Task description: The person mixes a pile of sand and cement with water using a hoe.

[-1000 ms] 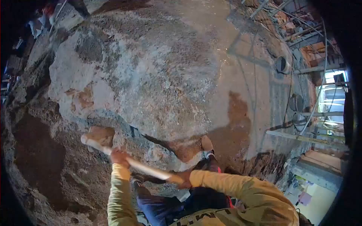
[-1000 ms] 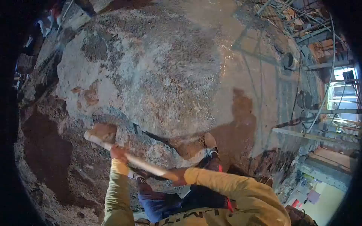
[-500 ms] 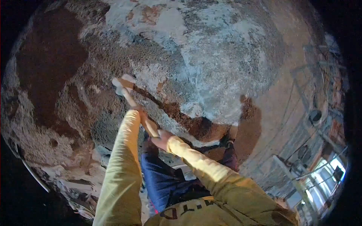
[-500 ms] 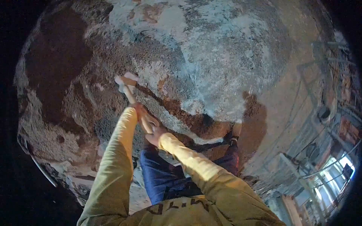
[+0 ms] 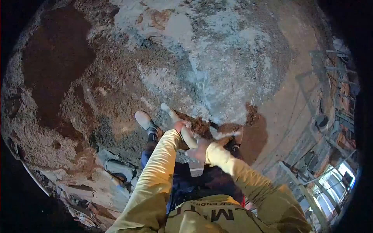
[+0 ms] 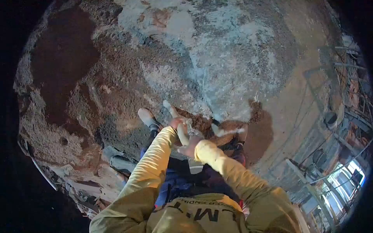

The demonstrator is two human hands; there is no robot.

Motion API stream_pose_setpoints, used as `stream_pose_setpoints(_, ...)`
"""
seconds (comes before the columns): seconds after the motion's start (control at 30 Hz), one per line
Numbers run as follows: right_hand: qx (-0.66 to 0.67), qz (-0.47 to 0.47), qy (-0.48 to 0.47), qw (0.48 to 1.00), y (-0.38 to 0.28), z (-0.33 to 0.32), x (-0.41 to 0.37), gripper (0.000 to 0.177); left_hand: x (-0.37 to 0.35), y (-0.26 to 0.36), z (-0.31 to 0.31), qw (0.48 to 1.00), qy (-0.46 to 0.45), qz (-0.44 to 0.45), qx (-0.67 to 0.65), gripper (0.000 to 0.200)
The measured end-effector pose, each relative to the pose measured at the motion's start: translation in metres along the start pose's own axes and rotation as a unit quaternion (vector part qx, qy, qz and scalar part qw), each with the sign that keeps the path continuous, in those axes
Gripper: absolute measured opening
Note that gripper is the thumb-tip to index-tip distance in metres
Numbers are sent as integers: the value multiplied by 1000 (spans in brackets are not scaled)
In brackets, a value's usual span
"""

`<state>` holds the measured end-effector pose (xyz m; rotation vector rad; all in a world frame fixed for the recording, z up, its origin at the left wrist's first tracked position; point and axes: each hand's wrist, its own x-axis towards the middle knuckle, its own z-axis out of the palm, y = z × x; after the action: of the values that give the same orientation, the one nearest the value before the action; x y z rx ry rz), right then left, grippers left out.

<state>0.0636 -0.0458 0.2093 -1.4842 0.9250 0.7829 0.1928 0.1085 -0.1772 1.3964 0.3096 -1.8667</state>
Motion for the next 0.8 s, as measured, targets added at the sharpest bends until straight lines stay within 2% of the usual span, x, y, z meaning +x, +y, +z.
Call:
stream_pose_setpoints(0.03,36,39,-47,997,5,-16,3,64,-30,12,22,981,-3,-21,-192,20)
stream_pose_setpoints(0.07,69,80,-91,990,9,-31,6,59,-118,83,115,983,54,13,-173,8)
stream_pose_setpoints(0.1,80,109,-108,985,1,-62,-16,53,-130,96,138,956,101,-1,-276,8)
stream_pose_setpoints(0.17,41,80,-100,991,10,-113,-62,53,-107,101,133,950,35,33,-309,12)
stream_pose_setpoints(0.23,-43,67,-93,992,45,-159,-105,56,-118,132,170,940,98,-6,-326,14)
stream_pose_setpoints(0.3,-142,-107,-49,983,108,-196,-148,57,-156,165,253,924,69,62,-370,18)
stream_pose_setpoints(0.4,-38,61,101,992,207,-232,-239,51,-134,175,350,937,72,74,-333,23)
stream_pose_setpoints(0.43,-68,35,159,984,242,-242,-264,48,-114,176,381,949,-63,113,-287,27)
stream_pose_setpoints(0.47,-100,13,217,971,277,-251,-290,46,-129,182,440,936,-46,69,-342,22)
stream_pose_setpoints(0.5,-192,-83,282,936,313,-259,-306,44,-136,189,495,952,-47,97,-287,18)
stream_pose_setpoints(0.53,-222,18,310,924,334,-267,-314,41,-124,195,530,937,-98,61,-330,19)
stream_pose_setpoints(0.57,-250,120,334,901,347,-273,-318,38,-110,197,564,936,-123,95,-317,16)
stream_pose_setpoints(0.6,-239,134,358,892,357,-279,-319,36,-122,201,592,938,-101,104,-313,13)
stream_pose_setpoints(0.67,-210,162,385,884,388,-276,-298,34,-132,204,596,933,-148,152,-292,12)
stream_pose_setpoints(0.7,-25,139,351,926,441,-261,-250,34,-135,203,582,932,-160,171,-276,12)
stream_pose_setpoints(0.77,-29,9,395,918,425,-219,-210,33,-140,204,531,942,-177,187,-214,19)
stream_pose_setpoints(0.8,-100,21,321,942,410,-195,-192,38,-140,205,499,956,-100,157,-227,21)
